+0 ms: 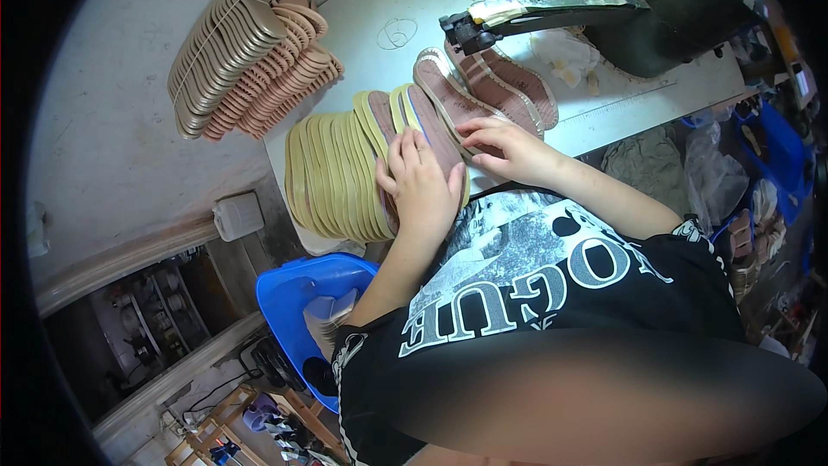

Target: Hand-assembling and aligning shoe components at a manufacturing workstation.

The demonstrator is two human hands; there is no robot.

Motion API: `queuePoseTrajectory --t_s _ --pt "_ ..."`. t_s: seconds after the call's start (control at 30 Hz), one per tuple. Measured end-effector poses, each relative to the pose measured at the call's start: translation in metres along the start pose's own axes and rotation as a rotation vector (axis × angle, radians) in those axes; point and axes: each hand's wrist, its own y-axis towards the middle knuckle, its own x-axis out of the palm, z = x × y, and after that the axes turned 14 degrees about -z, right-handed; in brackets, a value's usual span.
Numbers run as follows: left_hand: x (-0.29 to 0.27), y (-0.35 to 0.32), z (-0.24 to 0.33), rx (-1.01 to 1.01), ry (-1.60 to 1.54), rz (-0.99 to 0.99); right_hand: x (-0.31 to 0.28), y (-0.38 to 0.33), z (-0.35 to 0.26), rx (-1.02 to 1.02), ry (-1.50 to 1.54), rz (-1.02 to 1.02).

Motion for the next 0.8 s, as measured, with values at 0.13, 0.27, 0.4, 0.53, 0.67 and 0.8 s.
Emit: queuePoseTrajectory --t_s 0.13,0.27,0.4,0.53,0.67,0.8 --pt "-0.009 -0.002 0.002 -0.003 -0.124 -0.017 0.002 0.003 0.001 0.008 -0.048 -0.011" --pt "-0.012 0.005 -0.003 0.012 -0.144 0.045 0.002 -0.002 0.002 0.003 -0.083 -0.024" --pt "-0.009 0.013 -0.027 -0.063 -0.226 0.192 -0.004 -0.003 -0.002 0.016 0.011 -0.08" --pt "-0.018 0.015 -0.018 -0.068 -0.385 0.197 -0.013 -0.004 -0.008 0.054 0.067 -0.127" --pt "-0.019 0.018 -0.013 0.002 -0.58 0.145 -0.012 -0.005 -0.012 0.055 0.072 -0.152" --pt "-0.02 0.017 -0.024 0.038 -0.886 0.19 -0.013 -0.005 -0.009 0.076 0.145 -0.157"
